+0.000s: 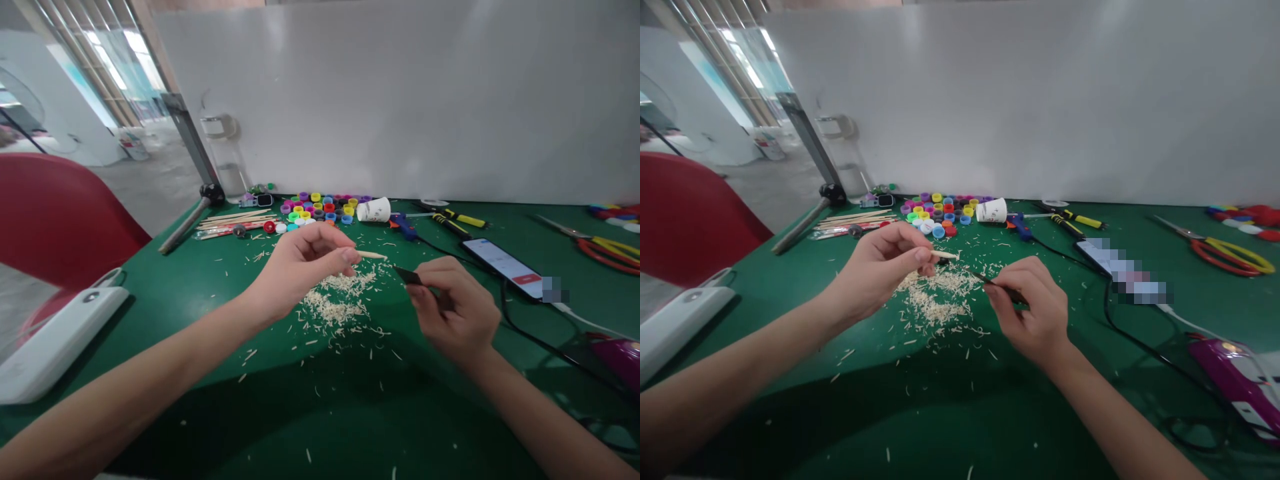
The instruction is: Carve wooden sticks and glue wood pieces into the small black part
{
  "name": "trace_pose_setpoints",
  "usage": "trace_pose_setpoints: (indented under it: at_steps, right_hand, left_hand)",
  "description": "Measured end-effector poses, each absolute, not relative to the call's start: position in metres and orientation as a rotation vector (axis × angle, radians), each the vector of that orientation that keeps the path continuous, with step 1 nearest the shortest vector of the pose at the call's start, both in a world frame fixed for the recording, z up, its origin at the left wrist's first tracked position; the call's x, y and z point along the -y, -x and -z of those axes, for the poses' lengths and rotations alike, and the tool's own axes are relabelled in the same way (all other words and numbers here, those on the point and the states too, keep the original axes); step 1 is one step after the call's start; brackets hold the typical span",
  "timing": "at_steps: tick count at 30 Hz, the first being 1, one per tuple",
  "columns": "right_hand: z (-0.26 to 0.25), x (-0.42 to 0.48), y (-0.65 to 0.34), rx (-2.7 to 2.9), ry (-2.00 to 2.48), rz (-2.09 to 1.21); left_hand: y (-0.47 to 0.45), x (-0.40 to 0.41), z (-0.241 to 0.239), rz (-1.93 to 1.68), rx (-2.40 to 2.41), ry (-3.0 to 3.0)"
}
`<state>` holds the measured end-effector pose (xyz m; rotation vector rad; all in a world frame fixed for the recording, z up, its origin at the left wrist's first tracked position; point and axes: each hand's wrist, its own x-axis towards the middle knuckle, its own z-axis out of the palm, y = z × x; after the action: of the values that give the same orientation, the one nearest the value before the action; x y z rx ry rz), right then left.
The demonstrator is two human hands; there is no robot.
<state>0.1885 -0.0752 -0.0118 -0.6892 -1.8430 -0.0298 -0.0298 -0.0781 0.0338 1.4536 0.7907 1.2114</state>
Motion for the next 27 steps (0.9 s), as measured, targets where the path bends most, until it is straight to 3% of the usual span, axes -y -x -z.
trace_pose_setpoints:
  at_steps: [27]
  right_hand:
    - [0.014,0.081,-0.186,1.779,0.735,-0.126]
  left_hand:
    - [0.008,0.111,-0.03,-1.025,-0.602,-1.083]
